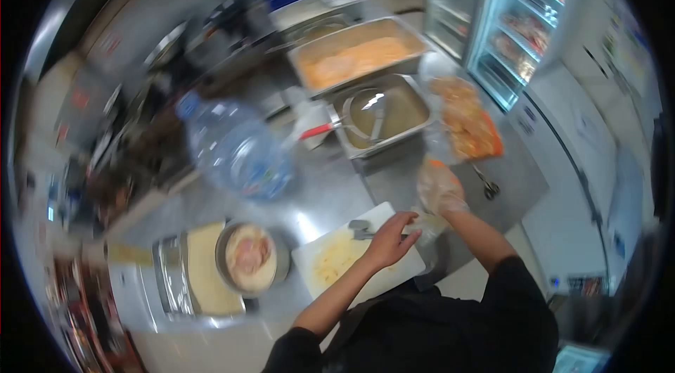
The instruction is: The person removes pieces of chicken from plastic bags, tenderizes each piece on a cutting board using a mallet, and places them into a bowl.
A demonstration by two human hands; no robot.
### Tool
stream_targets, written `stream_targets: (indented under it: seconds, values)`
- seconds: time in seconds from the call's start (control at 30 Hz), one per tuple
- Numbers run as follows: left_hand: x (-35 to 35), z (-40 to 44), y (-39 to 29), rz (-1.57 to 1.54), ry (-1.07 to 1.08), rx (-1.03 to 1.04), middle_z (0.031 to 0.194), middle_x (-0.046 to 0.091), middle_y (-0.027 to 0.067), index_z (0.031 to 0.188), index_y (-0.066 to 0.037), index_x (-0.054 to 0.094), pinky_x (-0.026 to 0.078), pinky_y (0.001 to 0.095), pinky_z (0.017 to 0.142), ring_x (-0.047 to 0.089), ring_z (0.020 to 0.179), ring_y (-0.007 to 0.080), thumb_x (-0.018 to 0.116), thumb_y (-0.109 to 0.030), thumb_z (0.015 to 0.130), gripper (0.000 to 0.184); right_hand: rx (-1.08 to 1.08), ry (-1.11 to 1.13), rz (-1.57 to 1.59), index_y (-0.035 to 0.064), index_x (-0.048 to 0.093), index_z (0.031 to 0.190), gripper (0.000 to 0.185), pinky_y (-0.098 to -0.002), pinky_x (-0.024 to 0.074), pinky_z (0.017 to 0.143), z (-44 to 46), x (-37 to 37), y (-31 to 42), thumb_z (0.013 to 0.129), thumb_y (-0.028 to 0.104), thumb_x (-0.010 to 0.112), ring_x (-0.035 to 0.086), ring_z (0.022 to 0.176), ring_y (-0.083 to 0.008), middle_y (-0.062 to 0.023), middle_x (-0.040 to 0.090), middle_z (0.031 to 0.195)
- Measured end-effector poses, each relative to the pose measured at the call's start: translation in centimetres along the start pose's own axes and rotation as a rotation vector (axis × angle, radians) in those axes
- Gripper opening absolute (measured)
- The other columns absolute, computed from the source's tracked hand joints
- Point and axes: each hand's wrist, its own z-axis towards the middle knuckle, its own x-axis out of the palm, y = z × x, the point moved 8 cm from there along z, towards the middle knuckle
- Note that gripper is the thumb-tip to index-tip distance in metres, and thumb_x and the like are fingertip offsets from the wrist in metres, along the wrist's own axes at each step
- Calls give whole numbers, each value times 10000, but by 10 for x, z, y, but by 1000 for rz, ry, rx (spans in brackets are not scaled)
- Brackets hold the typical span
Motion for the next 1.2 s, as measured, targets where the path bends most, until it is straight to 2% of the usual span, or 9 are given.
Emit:
stream_targets:
  seconds: [0.07, 0.13, 0.43, 0.67, 0.77, 0.87, 0.93, 1.07, 1.2]
  values:
    - [25, 21, -4, 151, 21, 101, 1006, 442, 168, 1069, -15, 404, 372, 360, 789, 451, 933, 305, 574, -172, 706, 431, 69, 53, -233, 137, 423, 1122, 412, -322, 350, 850, -8, -15, 1, 759, 331, 430, 443, 1009, -225, -72, 467, 1102]
    - [37, 40, -11, 365, -61, 226, 1117, 347, 200, 1152, -18, 320, 332, 371, 848, 375, 1017, 349, 644, -166, 621, 639, -256, 71, -323, 100, 461, 1083, 337, -279, 334, 876, -7, -14, 21, 761, 188, 415, 442, 1020, -196, -103, 478, 1075]
    - [57, 68, -29, 448, -233, 392, 1097, 385, 164, 1151, -50, 339, 221, 476, 898, 360, 1047, 309, 676, -196, 565, 692, -543, 353, -129, 141, 372, 1175, 418, -273, 275, 933, -26, -22, 17, 790, 301, 407, 377, 1092, -170, -61, 408, 1181]
    - [58, 61, -14, 392, -208, 349, 1100, 373, 133, 1126, -74, 323, 210, 473, 914, 355, 1056, 276, 677, -124, 525, 700, -361, 228, -513, 116, 498, 1016, 334, -262, 349, 851, -69, -59, 37, 709, 242, 526, 460, 966, -170, -75, 508, 1011]
    - [61, 57, -12, 363, -212, 420, 1114, 367, 143, 1117, -77, 325, 217, 473, 913, 365, 1050, 281, 672, -96, 509, 700, -73, 226, 201, 135, 546, 914, 268, -280, 377, 808, -78, -46, -1, 664, 225, 582, 481, 928, -184, -76, 530, 950]
    - [60, 59, -23, 368, -163, 455, 1134, 352, 163, 1097, -79, 343, 234, 479, 903, 373, 1042, 298, 671, -95, 506, 676, -412, 94, 567, 129, 568, 861, 206, -284, 382, 790, -92, -86, 27, 666, 195, 579, 497, 902, -198, -85, 537, 926]
    - [60, 63, -29, 411, -197, 491, 1149, 338, 182, 1089, -80, 362, 260, 457, 895, 381, 1028, 316, 678, -102, 507, 663, -530, 161, -282, 89, 575, 812, 147, -283, 371, 803, -103, -126, 73, 689, 163, 541, 505, 874, -210, -87, 537, 926]
    - [67, 71, -24, 336, -158, 436, 1173, 316, 193, 1131, -78, 355, 289, 421, 885, 380, 1023, 331, 670, -129, 537, 675, -824, 281, -344, 79, 585, 754, 123, -285, 360, 818, -114, -148, 84, 714, 156, 499, 504, 864, -222, -87, 535, 931]
    - [82, 84, 0, 333, -106, 380, 1246, 224, 207, 1198, -69, 307, 317, 381, 868, 395, 1011, 328, 657, -165, 579, 717, -534, 246, -480, 64, 541, 895, 192, -309, 388, 797, -81, -159, 72, 742, 173, 500, 488, 893, -233, -108, 510, 955]
